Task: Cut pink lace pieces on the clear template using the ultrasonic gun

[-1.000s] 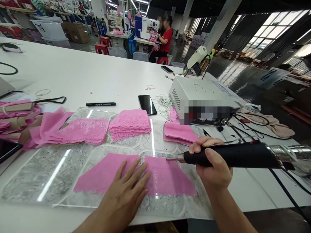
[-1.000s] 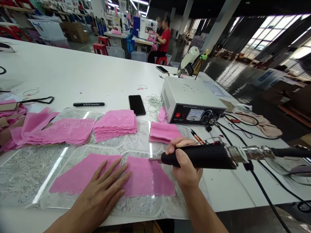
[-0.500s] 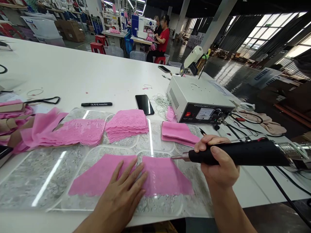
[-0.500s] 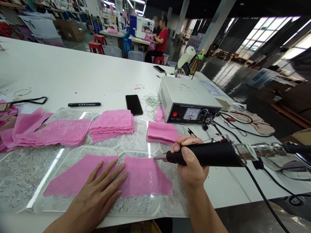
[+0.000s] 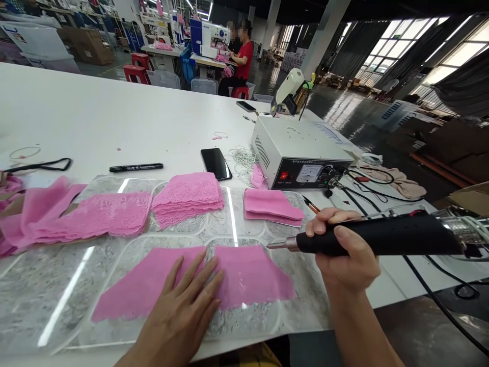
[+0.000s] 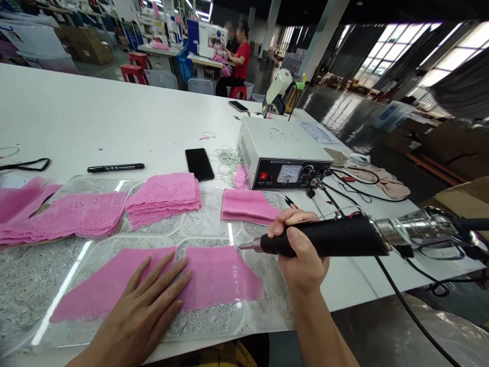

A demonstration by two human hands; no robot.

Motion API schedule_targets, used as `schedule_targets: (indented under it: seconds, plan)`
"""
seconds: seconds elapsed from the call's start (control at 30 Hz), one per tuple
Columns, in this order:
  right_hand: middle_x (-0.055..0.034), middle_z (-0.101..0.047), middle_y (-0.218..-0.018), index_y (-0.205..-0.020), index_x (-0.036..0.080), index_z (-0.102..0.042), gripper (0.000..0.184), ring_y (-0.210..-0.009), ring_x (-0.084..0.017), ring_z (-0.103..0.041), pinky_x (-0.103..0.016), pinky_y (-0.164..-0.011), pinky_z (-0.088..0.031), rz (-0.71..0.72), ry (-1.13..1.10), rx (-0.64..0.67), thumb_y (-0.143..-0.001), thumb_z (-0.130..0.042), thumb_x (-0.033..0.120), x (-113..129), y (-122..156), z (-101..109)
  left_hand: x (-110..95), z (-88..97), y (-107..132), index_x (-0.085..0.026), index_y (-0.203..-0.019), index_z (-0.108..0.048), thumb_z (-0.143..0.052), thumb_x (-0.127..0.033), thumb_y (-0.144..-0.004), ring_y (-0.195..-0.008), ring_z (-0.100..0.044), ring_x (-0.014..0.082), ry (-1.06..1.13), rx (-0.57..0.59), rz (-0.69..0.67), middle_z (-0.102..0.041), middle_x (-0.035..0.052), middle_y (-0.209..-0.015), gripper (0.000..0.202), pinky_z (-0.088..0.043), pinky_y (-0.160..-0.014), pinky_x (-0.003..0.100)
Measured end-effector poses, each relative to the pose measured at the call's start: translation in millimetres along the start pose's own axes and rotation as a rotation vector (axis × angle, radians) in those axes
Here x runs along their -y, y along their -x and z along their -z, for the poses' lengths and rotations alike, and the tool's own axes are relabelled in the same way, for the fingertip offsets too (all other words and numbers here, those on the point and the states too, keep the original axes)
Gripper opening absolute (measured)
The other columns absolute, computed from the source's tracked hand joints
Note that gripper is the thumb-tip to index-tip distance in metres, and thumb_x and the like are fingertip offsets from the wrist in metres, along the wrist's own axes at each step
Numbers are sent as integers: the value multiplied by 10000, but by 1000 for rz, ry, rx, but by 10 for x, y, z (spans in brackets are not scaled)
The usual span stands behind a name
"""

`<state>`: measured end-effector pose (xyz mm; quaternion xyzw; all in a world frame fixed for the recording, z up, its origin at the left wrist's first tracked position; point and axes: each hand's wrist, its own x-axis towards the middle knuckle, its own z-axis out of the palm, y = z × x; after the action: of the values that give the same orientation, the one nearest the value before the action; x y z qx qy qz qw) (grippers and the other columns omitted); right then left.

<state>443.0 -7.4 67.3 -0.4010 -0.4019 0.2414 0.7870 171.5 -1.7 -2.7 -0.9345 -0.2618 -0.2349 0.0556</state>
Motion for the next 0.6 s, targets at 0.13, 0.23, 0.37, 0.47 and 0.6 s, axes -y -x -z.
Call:
schedule_targets:
  seconds: [0.13, 0.23, 0.37, 0.47, 0.6]
  plan:
    - [-27, -565, -766, -741, 174, -628, 70, -560, -110, -511, -280, -505, -473, -30, 6, -3, -693, -590, 208, 27, 92, 103, -4, 8, 3, -165, -1262, -580, -470, -161, -926, -1405, -318, 256, 4, 11, -1, -538, 55, -1382, 353, -93, -1208, 479]
    - [-28, -565, -769, -742, 170, -628, 76, -564, -109, -512, -279, -508, -477, -41, -4, -18, -692, -579, 199, 34, 141, 152, -7, 13, 4, -165, -1276, -571, -472, -157, -924, -1409, -310, 255, 4, 25, 2, -529, 53, -1391, 365, -87, -1209, 476]
    - [-29, -569, -767, -746, 170, -629, 77, -560, -108, -514, -279, -508, -481, -53, -14, -22, -692, -582, 199, 29, 152, 155, -4, 18, 2, -155, -1292, -559, -483, -161, -919, -1415, -294, 261, 6, 37, 2, -515, 61, -1404, 382, -76, -1209, 475]
    - [-26, -571, -769, -745, 169, -631, 75, -557, -105, -516, -273, -507, -481, -64, -22, -14, -687, -599, 204, 19, 152, 132, -2, 19, 1, -155, -1302, -550, -482, -170, -922, -1415, -294, 261, 0, 42, 4, -507, 63, -1411, 386, -77, -1208, 474]
    - [-24, -572, -767, -746, 168, -634, 77, -559, -106, -520, -270, -502, -480, -46, -24, -11, -690, -600, 208, 11, 155, 113, -4, 18, -1, -158, -1298, -552, -475, -170, -926, -1415, -295, 261, -6, 44, 6, -500, 64, -1417, 380, -89, -1206, 477]
